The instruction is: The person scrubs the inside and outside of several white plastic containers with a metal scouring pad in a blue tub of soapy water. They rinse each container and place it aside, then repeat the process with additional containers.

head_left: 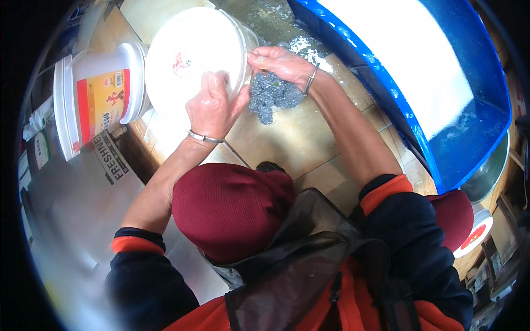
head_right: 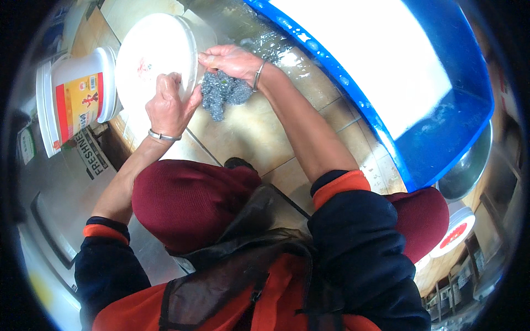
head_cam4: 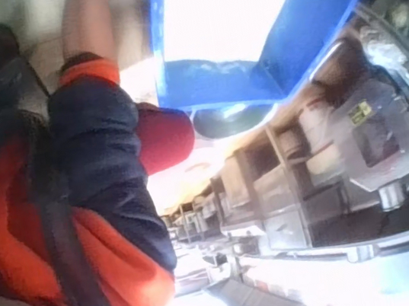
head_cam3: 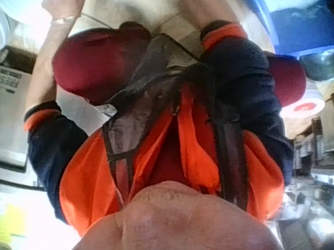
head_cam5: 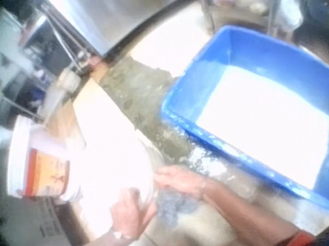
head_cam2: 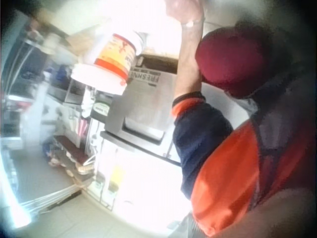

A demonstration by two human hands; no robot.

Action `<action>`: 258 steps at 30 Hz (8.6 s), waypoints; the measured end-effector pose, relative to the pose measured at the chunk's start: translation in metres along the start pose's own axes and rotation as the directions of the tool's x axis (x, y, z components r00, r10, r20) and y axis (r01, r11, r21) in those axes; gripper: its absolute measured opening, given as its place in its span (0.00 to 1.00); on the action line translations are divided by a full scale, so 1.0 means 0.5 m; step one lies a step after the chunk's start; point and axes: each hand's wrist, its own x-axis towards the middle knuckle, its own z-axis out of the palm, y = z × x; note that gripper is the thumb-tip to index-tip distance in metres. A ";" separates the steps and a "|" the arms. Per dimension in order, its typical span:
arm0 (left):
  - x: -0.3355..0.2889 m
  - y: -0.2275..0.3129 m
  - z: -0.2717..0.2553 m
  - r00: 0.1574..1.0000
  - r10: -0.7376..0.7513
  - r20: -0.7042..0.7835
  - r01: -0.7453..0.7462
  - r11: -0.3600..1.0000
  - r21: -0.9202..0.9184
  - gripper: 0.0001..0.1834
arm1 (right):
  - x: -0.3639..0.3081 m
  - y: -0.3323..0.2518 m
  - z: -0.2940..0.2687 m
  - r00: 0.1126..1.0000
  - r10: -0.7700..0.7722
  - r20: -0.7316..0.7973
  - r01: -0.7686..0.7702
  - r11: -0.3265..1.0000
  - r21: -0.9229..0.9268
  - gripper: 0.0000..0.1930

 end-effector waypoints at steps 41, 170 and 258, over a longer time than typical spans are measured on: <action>0.015 0.001 0.013 0.999 0.028 -0.034 -0.020 0.977 0.214 0.29 | -0.021 0.063 0.034 0.597 -0.790 0.138 0.278 0.043 -0.960 0.05; 0.005 -0.014 -0.012 0.999 0.046 0.014 -0.046 0.999 -0.006 0.20 | -0.183 0.008 0.058 0.718 -0.501 -0.484 -0.048 0.658 -0.751 0.24; 0.297 0.519 0.034 0.491 0.817 0.301 -0.776 0.568 -0.276 0.19 | -1.301 0.208 -0.132 -0.238 0.482 -0.843 0.893 0.450 0.005 0.21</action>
